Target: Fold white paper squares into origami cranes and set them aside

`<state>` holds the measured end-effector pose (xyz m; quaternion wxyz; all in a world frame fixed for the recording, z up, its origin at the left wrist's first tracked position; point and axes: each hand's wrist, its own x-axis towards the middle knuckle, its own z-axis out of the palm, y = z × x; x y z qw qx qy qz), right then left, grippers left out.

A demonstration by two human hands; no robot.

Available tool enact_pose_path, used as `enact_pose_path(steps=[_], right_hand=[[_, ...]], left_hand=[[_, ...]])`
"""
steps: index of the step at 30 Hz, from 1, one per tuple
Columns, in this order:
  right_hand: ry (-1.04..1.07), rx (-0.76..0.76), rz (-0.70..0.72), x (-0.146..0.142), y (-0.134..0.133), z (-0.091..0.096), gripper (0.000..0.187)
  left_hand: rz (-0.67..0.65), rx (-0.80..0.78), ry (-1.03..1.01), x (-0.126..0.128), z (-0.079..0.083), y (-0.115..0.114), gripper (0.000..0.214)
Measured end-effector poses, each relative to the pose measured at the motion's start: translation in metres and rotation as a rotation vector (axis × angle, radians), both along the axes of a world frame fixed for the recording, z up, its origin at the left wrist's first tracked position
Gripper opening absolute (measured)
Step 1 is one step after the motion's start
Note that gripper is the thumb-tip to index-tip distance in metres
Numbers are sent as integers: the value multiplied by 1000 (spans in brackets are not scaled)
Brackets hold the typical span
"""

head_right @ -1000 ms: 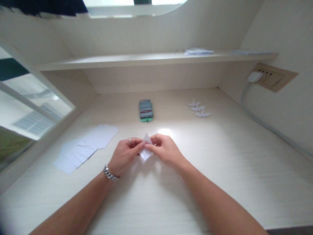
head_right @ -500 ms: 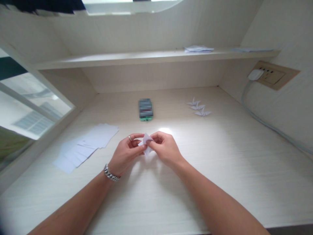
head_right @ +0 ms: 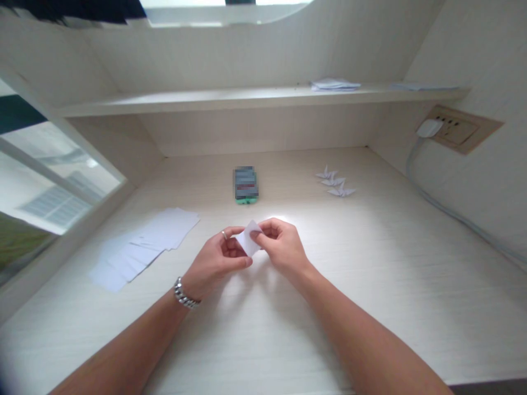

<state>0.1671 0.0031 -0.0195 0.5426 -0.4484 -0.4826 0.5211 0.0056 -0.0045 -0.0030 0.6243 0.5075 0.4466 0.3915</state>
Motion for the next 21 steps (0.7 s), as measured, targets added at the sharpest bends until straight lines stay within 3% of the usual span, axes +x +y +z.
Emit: enact_pose_path(steps=[3, 11, 21], right_hand=[[17, -27, 8, 3, 1, 1, 25], [-13, -51, 158, 1, -2, 2, 22], [52, -89, 199, 3, -4, 4, 19]], left_hand=[[-8, 9, -30, -4, 0, 3, 63], [107, 22, -42, -6, -3, 6, 27], [159, -21, -121, -4, -1, 6, 11]])
